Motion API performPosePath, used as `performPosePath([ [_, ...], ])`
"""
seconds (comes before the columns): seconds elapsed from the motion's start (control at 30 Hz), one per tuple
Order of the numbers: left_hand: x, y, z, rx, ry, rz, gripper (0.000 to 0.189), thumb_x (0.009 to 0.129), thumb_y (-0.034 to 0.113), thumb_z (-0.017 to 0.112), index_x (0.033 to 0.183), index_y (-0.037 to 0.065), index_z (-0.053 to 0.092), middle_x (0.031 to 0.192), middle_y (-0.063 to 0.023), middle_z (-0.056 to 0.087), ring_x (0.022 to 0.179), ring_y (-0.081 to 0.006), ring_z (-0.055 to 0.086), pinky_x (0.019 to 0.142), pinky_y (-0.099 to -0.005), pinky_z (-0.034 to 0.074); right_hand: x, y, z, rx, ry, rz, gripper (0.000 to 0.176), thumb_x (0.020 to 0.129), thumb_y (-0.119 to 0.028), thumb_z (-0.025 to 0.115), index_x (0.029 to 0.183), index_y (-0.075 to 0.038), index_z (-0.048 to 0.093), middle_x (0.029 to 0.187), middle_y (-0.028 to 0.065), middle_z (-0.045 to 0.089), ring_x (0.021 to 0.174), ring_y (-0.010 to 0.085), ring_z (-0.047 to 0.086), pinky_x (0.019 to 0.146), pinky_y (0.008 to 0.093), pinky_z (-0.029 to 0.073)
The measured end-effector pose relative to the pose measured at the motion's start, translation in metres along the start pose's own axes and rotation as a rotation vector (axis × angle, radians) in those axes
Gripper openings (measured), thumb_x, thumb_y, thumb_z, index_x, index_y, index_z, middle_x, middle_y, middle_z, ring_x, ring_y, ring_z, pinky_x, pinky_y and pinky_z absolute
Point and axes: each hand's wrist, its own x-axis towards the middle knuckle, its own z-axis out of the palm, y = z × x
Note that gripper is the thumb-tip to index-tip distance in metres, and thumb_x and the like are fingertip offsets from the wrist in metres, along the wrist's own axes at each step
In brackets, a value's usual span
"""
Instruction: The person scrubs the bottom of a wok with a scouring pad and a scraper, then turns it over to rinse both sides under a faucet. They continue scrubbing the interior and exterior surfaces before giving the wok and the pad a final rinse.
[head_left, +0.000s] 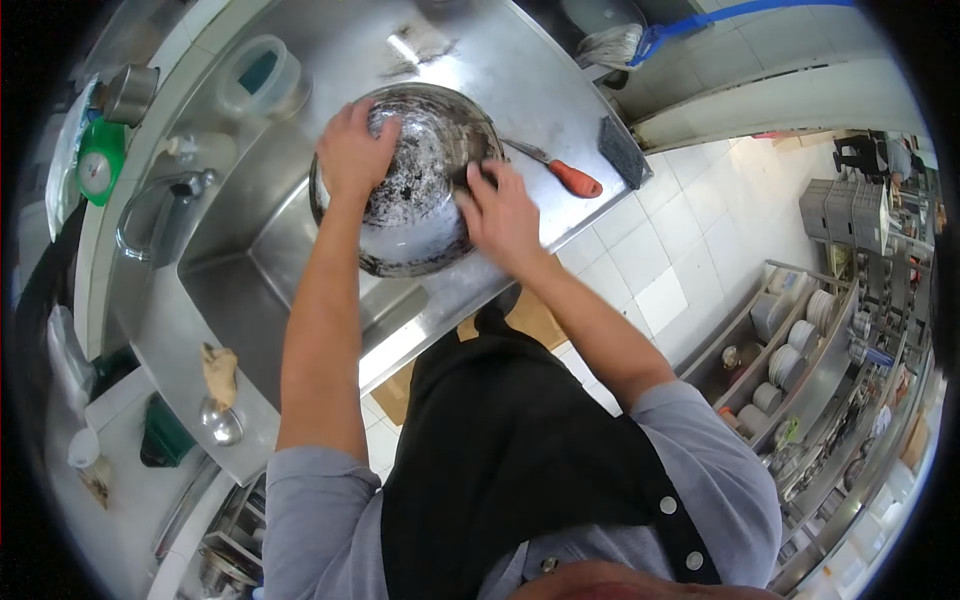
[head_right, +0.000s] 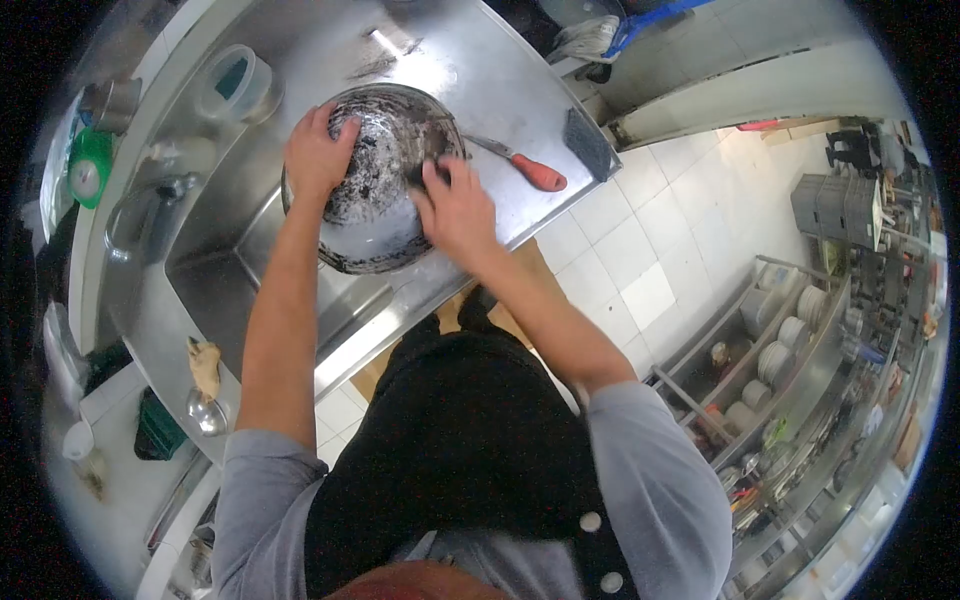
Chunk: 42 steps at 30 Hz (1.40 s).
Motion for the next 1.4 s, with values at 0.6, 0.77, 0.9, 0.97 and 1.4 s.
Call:
performPosePath([
  [0.6,-0.003,0.001,0.002,-0.034,0.026,-0.041,0.065,0.1,0.058,0.069,0.149,0.016,0.074,0.154,-0.0173,0.069,0.144,-0.0393,0.062,0.124,-0.0557,0.043,-0.015,0.008,-0.009,-0.004,-0.089,-0.071,0.047,0.108,-0.038,0.07,0.139,-0.003,0.076,0.141,0.0173,0.07,0.124,0.0416,0.067,0.101,0.0545,0.058],
  [0.77,-0.006,0.001,0.002,-0.039,0.027,-0.058,0.066,0.1,0.059,0.069,0.15,0.016,0.073,0.157,-0.0186,0.067,0.147,-0.0395,0.06,0.125,-0.0564,0.042,0.085,0.034,0.024,-0.028,-0.099,-0.021,0.046,0.1,-0.029,0.082,0.139,-0.007,0.077,0.14,0.0165,0.069,0.121,0.042,0.067,0.098,0.0511,0.06],
  [0.9,-0.003,0.002,0.002,-0.037,0.008,-0.051,0.066,0.1,0.06,0.069,0.151,0.017,0.073,0.159,-0.0188,0.066,0.149,-0.0393,0.059,0.126,-0.0571,0.041,0.018,0.02,0.0,-0.074,-0.097,-0.074,0.045,0.106,-0.036,0.074,0.14,-0.007,0.076,0.142,0.0161,0.07,0.123,0.0411,0.068,0.097,0.0511,0.061],
  [0.97,-0.004,0.001,0.003,-0.038,0.006,-0.055,0.066,0.1,0.06,0.069,0.151,0.017,0.073,0.16,-0.0187,0.066,0.149,-0.0394,0.059,0.127,-0.0572,0.04,0.001,0.015,-0.009,-0.084,-0.12,-0.075,0.045,0.108,-0.037,0.071,0.141,-0.007,0.076,0.142,0.0165,0.07,0.123,0.0411,0.068,0.098,0.0516,0.061],
  [1.4,-0.005,0.005,-0.003,-0.049,-0.009,-0.059,0.066,0.1,0.058,0.069,0.15,0.014,0.073,0.159,-0.0192,0.065,0.15,-0.0393,0.056,0.128,-0.0593,0.036,-0.006,-0.008,-0.023,-0.22,-0.17,-0.019,0.034,0.105,-0.024,0.075,0.136,-0.01,0.076,0.134,0.016,0.072,0.119,0.0423,0.069,0.097,0.0515,0.061],
])
